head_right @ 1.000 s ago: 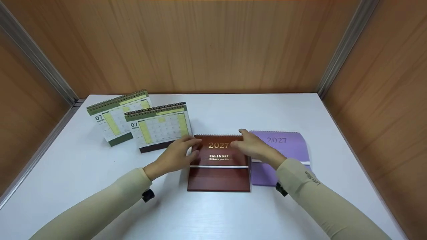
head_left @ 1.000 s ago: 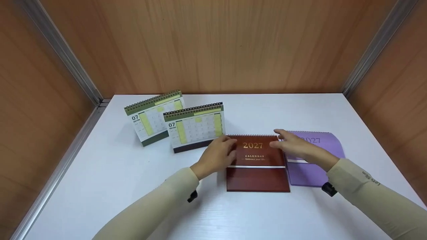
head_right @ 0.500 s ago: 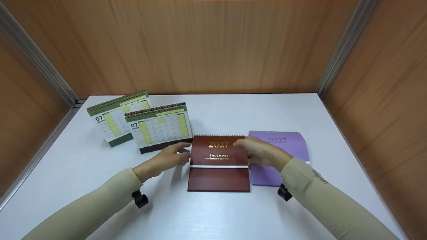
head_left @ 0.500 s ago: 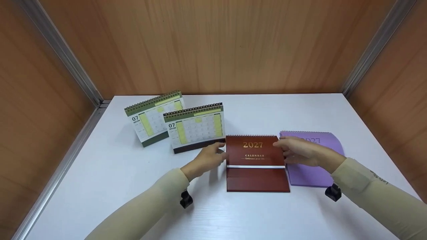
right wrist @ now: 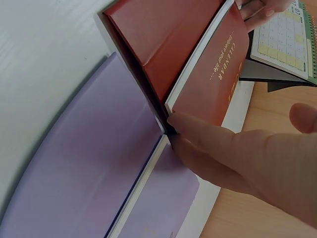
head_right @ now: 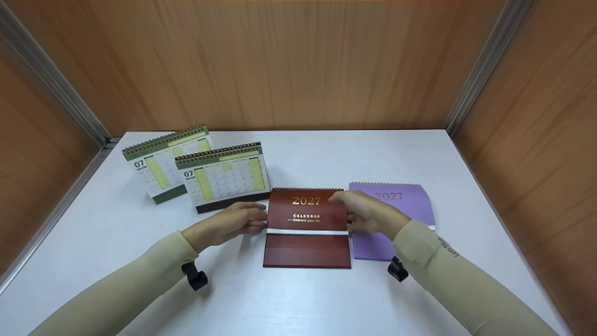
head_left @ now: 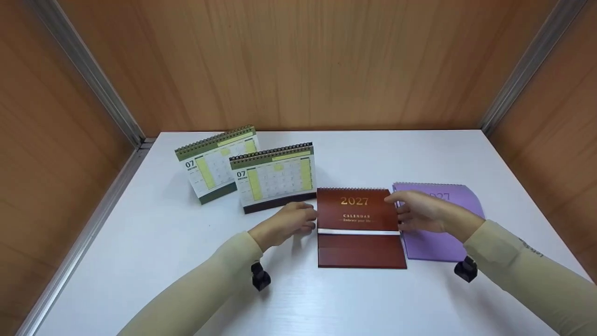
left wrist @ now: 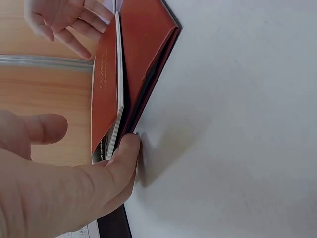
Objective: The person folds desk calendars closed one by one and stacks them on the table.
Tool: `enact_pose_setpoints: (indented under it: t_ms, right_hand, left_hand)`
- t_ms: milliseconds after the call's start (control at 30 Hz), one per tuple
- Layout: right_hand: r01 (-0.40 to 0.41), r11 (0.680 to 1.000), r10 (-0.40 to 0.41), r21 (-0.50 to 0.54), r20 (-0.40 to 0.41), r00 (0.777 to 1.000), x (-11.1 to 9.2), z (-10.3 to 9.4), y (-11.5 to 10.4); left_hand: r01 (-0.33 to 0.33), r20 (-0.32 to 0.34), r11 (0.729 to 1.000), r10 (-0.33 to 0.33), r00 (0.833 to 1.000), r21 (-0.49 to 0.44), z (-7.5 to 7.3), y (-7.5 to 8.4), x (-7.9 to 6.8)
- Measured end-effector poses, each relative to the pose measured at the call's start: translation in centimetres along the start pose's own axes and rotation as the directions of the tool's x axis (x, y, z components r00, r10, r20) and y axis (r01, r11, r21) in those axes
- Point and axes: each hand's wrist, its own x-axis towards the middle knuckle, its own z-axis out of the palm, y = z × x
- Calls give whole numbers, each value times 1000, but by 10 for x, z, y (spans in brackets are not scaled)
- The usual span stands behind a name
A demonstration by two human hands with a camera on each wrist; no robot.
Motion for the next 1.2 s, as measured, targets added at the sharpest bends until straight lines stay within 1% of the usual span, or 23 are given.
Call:
enact_pose_setpoints:
  t_ms: [200,300,500,667,767,933,1100,1200]
  right_hand:
    - [-5,1000,6,-5,23,1000,2,1,-3]
    - [-9,1000,9,9,15,1000,3,0,-2]
    - [-7,995,8,101,-7,1000,5,-4,2]
    - [-1,991,0,137,6,1000,3,-8,4]
    - [8,991,-11,136,26,1000,0,-9,4]
    - [19,992,-21,124,18,1000,-1,-10,1]
    - [31,993,-33,115,17,999,-4,-11,-1]
    - [34,994,-36,101,14,999,-8,-14,-2]
  left_hand:
    - [-14,37,998,16,999,-55,1,0,1]
    - [-6,33,997,9,999,-71,2,0,2]
    - [12,-15,994,-14,1000,-105,5,-2,6]
    - [-4,-37,992,0,999,-125,8,-5,10]
    - [-25,-50,994,20,999,-102,11,-7,10]
    - [-57,-74,996,52,996,-62,15,-8,8]
    - [-58,-92,996,52,994,-68,17,-5,6]
    - [-62,-92,994,53,994,-93,19,-4,4]
